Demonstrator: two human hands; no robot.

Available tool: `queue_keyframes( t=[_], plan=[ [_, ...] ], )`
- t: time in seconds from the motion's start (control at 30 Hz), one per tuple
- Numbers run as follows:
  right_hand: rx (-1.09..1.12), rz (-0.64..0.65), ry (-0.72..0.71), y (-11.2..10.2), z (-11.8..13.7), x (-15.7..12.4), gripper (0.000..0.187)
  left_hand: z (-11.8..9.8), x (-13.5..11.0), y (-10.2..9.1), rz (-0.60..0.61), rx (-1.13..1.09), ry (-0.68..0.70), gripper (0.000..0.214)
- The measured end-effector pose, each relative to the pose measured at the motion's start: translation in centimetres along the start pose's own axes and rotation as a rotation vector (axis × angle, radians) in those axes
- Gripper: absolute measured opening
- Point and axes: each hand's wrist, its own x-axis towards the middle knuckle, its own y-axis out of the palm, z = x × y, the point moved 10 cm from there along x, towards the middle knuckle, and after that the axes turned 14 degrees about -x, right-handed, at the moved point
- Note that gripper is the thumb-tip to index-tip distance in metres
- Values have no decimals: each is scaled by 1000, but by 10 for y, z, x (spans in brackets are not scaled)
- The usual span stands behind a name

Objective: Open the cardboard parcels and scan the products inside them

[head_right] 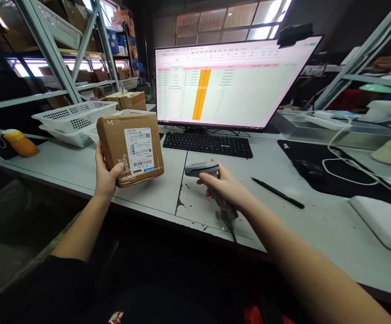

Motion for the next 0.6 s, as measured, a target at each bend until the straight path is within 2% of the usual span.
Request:
queue_keyframes(
  t=[0.07,0.17,0.3,0.43,0.53,0.6],
  plan=[
    [147,5,-58,7,25,-20,102,-3,-4,4,-27,41,60,120],
    [243,13,-178,15,60,-47,115,-4,-8,14,-39,18,90,119],
    [272,19,-256,13,75,-67,119,1,-13,19,-37,23,48,117],
    [192,21,-229,3,55,-55,116,9,-14,17,-39,33,23,114],
    [-4,40,-119,1,20,-24,111,15,-14,17,-75,-64,-2,108],
    [-93,66,-13,1,-10,0,108,29,-18,16,-126,-232,-121,97]
  ],
)
